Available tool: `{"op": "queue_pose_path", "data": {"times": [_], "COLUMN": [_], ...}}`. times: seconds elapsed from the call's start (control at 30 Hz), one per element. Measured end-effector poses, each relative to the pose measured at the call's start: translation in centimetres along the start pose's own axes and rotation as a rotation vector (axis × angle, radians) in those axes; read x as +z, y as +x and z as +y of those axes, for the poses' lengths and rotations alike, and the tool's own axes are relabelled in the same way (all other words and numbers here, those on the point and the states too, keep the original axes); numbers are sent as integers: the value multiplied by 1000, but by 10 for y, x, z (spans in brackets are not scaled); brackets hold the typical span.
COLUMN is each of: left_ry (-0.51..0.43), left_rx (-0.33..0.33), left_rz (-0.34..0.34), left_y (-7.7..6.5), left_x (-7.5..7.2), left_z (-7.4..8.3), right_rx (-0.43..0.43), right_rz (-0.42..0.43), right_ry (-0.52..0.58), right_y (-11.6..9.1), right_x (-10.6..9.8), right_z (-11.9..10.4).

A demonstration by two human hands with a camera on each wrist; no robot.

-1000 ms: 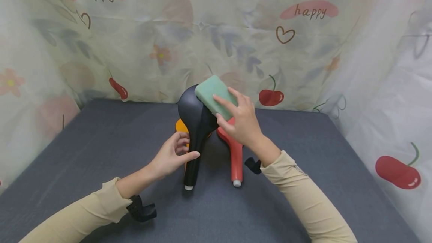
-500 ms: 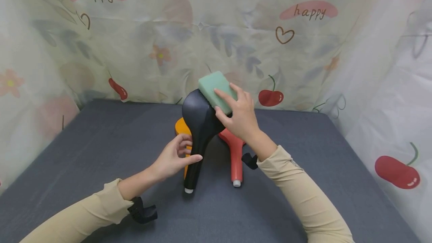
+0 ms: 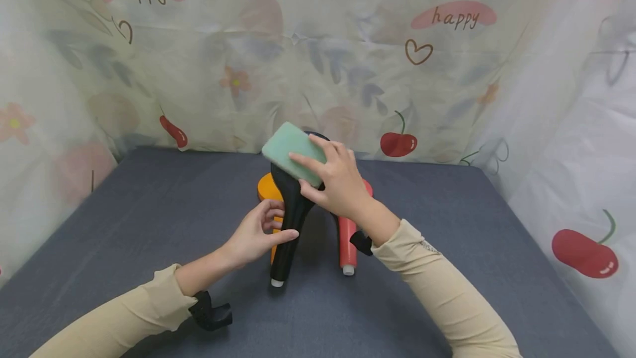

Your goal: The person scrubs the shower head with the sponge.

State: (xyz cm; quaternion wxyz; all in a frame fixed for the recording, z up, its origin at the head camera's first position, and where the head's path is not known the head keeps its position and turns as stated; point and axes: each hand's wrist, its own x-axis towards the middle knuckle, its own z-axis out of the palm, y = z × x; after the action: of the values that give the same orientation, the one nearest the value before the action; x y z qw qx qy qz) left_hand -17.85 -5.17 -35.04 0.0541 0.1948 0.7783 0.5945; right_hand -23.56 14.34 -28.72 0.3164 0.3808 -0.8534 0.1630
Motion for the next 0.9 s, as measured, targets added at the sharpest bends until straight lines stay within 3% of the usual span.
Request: {"op": "queue_pose_path", "data": {"times": [0.13, 0.23, 0.33, 0.43, 0.57, 0.67, 0.77, 0.9], "left_ry": [4, 2, 2, 6, 17, 28, 16, -34], "left_rx": [8, 7, 4, 5, 54, 82, 46, -33], "left_rz": [-9, -10, -10, -1, 11, 22, 38, 49], "left_y": [-1, -1, -1, 0, 1, 1, 1, 2], "left_x": [1, 1, 2, 2, 1, 0, -1, -1], "left_z": [1, 0, -1, -1, -2, -3, -3, -2], "right_rx": [174, 238, 192, 60, -135, -208, -187, -47], "right_rz": [27, 31, 16, 13, 28, 32, 32, 43], "right_ry": [22, 28, 23, 2, -46, -71, -72, -39], "right_y": [5, 6, 5, 0, -6, -10, -13, -17], "right_x": [-3, -3, 1, 6, 13, 15, 12, 5], "right_z": [10, 12, 8, -3, -18, -23, -18, -3]}}
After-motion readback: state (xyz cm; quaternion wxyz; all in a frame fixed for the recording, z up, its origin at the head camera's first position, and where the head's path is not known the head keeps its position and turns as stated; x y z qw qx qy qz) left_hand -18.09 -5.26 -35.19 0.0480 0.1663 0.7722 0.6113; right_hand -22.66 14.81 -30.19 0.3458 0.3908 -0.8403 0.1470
